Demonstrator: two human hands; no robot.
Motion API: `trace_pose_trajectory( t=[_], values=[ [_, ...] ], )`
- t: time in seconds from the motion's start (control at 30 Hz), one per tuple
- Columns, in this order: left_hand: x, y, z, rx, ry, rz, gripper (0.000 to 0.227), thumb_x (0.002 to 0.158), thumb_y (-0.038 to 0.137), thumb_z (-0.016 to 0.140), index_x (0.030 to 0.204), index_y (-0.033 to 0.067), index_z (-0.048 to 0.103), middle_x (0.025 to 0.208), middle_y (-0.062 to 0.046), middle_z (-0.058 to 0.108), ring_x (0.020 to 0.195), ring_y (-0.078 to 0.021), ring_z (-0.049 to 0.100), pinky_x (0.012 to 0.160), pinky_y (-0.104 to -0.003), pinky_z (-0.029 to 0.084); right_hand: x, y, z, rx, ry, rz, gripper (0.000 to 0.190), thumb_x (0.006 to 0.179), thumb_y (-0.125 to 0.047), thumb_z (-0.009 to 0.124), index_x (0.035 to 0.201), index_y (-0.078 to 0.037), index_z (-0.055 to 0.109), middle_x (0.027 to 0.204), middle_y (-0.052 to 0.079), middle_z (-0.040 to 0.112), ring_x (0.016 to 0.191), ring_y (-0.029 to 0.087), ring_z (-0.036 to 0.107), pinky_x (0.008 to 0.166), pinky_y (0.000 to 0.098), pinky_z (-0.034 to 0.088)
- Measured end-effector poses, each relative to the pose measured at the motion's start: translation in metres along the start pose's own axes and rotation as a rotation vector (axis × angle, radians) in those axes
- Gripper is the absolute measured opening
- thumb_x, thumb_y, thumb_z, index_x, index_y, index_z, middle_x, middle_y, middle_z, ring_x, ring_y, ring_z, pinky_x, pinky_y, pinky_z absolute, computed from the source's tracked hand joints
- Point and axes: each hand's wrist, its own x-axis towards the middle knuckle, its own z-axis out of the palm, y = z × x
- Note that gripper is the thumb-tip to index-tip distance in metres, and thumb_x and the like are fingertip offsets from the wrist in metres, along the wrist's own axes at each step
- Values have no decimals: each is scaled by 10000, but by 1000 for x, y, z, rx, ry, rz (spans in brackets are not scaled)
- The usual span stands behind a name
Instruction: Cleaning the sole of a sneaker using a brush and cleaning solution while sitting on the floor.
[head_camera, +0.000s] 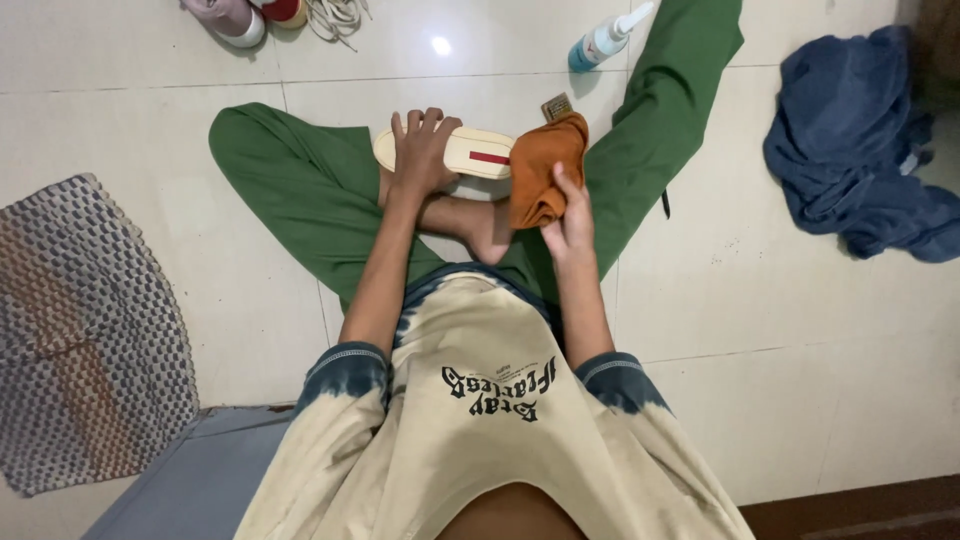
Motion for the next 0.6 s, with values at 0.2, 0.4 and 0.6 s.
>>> trace_pose_trajectory(
  t=[0.2,0.4,0.6],
  values=[
    [-4,15,-24,-68,-46,-76,1010,621,302,957,1486,134,463,1463,-191,425,1423,-418,289,1186,-737,48,-12,-5,1,-127,-14,11,411,873,-100,850,1250,-64,690,1129,189,748,1021,353,760,897,512,628],
    [7,1,-13,-30,-46,-60,1047,661,408,942,1530,152,415,1458,-171,457,1431,-375,317,1172,-761,41,-15,1,-5,-96,-155,57,310,934,-146,764,1230,-79,701,1155,204,746,1035,358,756,895,508,639],
    [19,-15,3,11,39,19,1158,657,640,902,1538,115,365,1474,-169,437,1353,-378,351,1126,-719,145,-32,-4,1,-25,-238,81,360,963,-158,713,1283,-14,635,1255,149,691,1141,269,671,992,357,550]
  ],
)
